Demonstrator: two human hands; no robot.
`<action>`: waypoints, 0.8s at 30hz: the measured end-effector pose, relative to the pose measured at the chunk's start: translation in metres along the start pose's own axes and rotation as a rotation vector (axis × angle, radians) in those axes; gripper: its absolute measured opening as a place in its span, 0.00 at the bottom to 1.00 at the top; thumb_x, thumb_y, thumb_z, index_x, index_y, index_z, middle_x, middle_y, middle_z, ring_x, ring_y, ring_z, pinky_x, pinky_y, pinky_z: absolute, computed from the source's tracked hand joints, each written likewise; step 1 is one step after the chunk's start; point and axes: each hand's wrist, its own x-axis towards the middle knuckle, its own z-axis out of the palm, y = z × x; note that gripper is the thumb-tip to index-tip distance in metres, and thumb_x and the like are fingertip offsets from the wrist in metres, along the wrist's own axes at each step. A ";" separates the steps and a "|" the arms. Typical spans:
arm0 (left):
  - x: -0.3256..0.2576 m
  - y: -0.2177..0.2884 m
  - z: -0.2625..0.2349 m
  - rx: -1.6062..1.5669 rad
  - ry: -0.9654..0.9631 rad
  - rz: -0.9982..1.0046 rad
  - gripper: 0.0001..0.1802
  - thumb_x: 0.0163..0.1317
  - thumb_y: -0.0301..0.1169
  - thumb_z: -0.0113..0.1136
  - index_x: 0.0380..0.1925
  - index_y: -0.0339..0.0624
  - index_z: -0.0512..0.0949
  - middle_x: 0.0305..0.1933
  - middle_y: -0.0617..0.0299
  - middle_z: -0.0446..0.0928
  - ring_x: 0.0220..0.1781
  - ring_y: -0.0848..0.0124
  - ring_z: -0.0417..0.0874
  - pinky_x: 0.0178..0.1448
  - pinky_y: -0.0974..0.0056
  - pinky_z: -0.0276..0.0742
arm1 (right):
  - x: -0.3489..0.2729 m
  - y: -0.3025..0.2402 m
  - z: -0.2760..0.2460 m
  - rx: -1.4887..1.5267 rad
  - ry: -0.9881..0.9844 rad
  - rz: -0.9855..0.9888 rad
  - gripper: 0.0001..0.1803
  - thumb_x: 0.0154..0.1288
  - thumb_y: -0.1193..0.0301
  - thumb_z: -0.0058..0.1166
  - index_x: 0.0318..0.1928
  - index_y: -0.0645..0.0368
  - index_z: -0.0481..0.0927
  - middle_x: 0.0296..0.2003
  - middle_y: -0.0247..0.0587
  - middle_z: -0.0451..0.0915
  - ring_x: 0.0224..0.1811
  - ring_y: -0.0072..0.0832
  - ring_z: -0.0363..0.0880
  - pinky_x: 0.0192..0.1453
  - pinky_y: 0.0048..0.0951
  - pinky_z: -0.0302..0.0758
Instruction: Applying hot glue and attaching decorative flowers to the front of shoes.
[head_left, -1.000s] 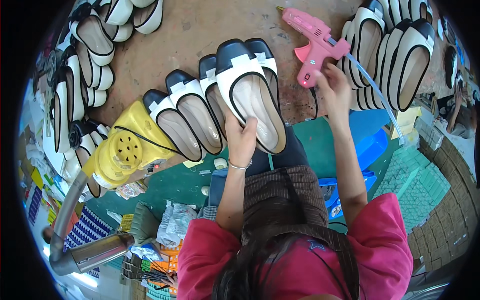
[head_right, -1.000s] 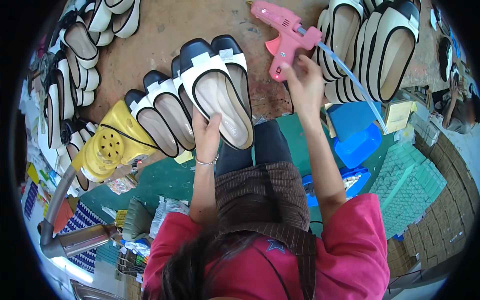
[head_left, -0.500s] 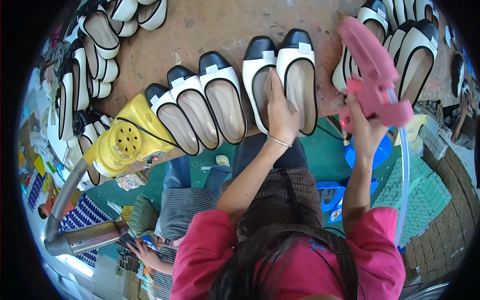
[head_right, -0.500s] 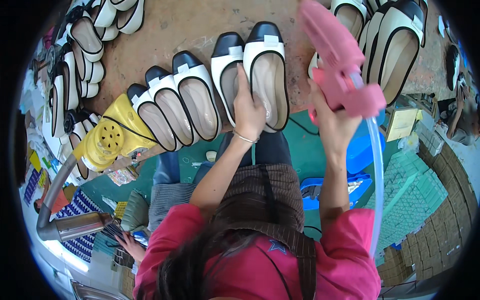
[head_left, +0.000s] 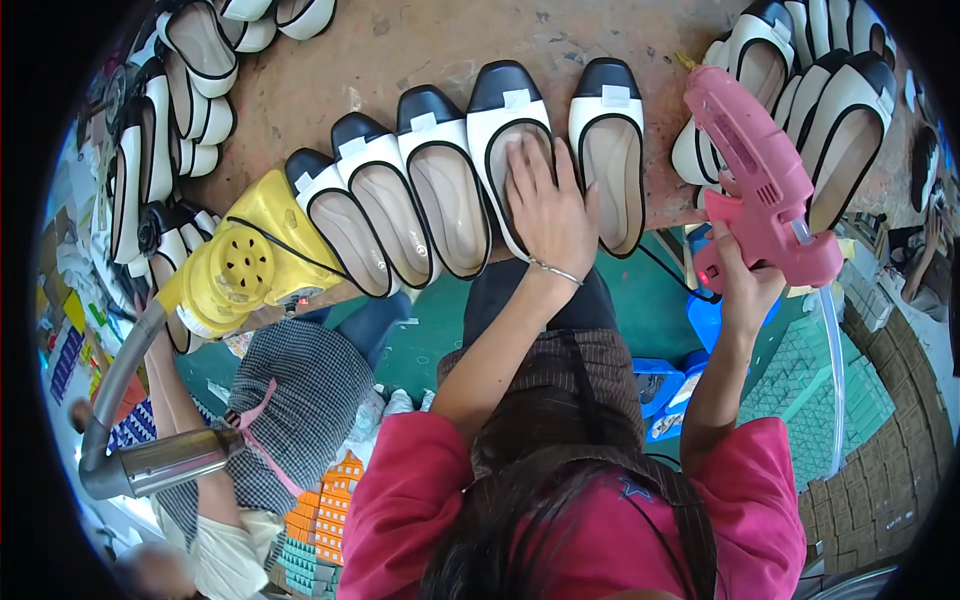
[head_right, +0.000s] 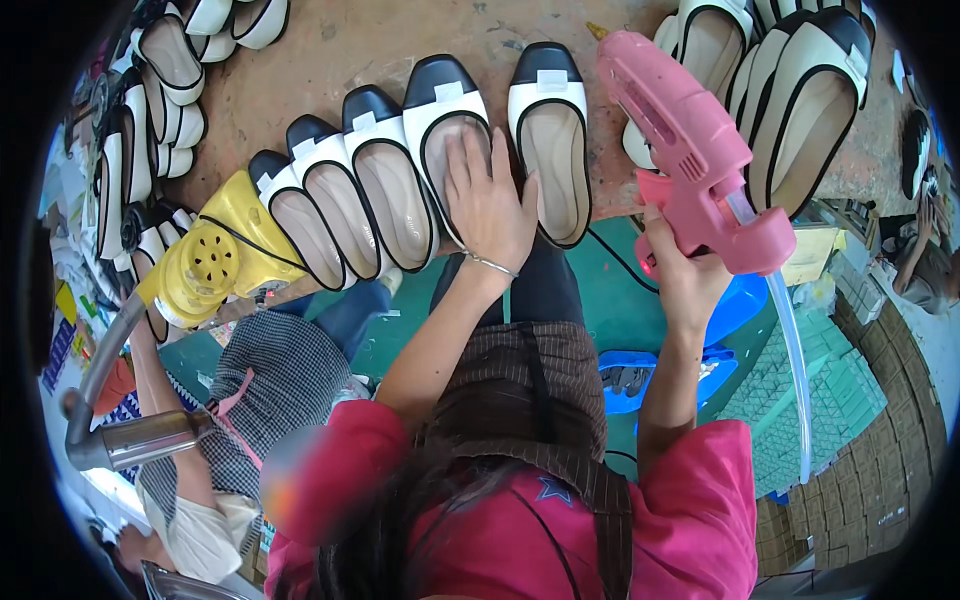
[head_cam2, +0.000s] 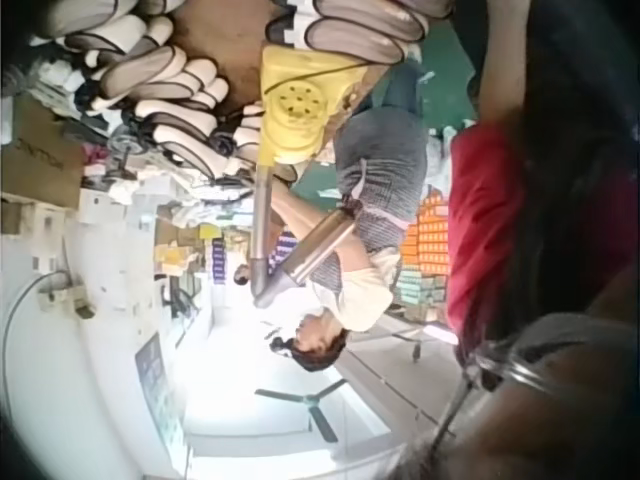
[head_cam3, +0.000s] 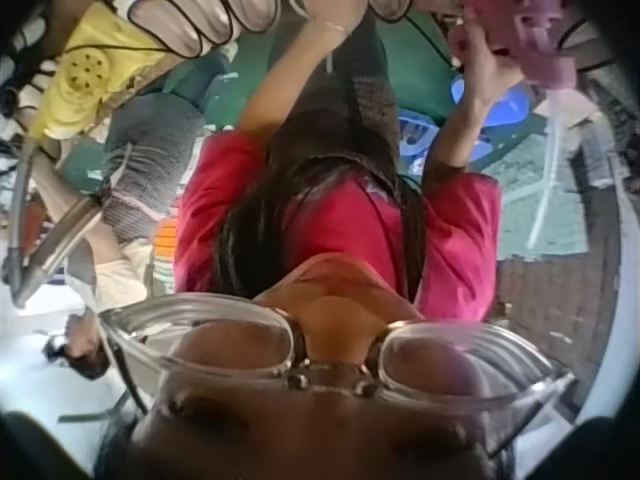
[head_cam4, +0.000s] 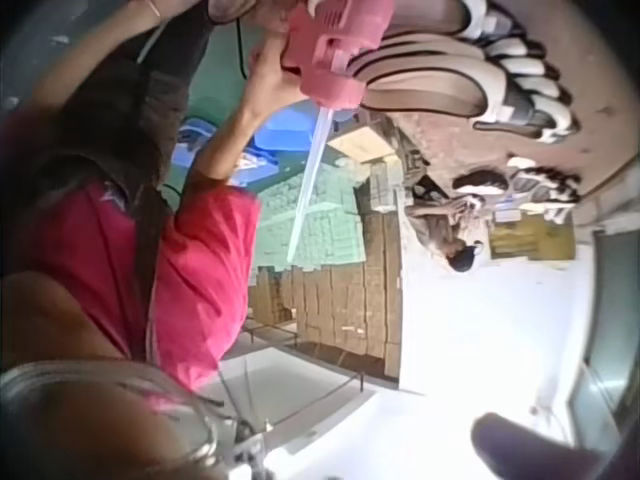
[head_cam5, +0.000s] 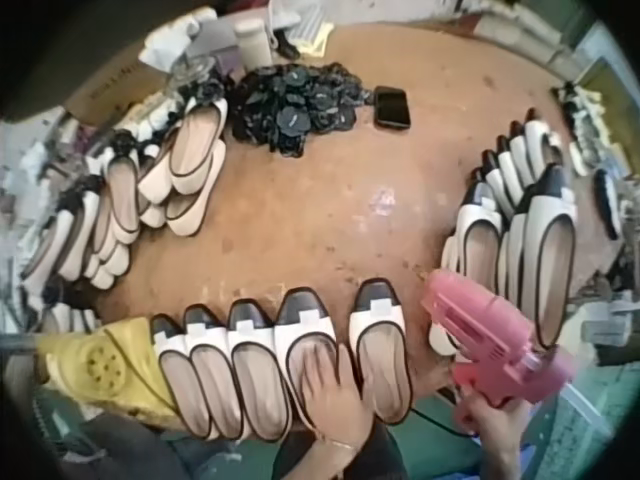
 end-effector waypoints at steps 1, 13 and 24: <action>-0.001 0.000 -0.003 0.006 0.000 -0.003 0.37 0.53 0.34 0.62 0.63 0.34 0.61 0.63 0.35 0.60 0.66 0.40 0.59 0.66 0.50 0.61 | 0.000 0.002 0.001 0.004 -0.004 0.002 0.19 0.53 0.80 0.60 0.47 0.69 0.75 0.41 0.43 0.81 0.34 0.21 0.79 0.37 0.22 0.76; -0.012 -0.019 -0.011 -0.160 -0.297 -0.205 0.38 0.60 0.46 0.57 0.68 0.46 0.57 0.35 0.49 0.75 0.31 0.48 0.81 0.35 0.54 0.79 | 0.021 0.080 0.035 0.563 -0.197 0.332 0.29 0.50 0.80 0.58 0.56 0.67 0.70 0.51 0.43 0.74 0.53 0.31 0.73 0.58 0.34 0.68; -0.024 -0.035 -0.035 -0.448 -0.103 -0.125 0.31 0.55 0.35 0.63 0.60 0.39 0.69 0.29 0.52 0.73 0.29 0.56 0.76 0.35 0.56 0.73 | 0.026 0.082 0.045 0.518 -0.240 0.339 0.29 0.50 0.80 0.58 0.56 0.67 0.68 0.49 0.43 0.74 0.52 0.34 0.75 0.54 0.37 0.73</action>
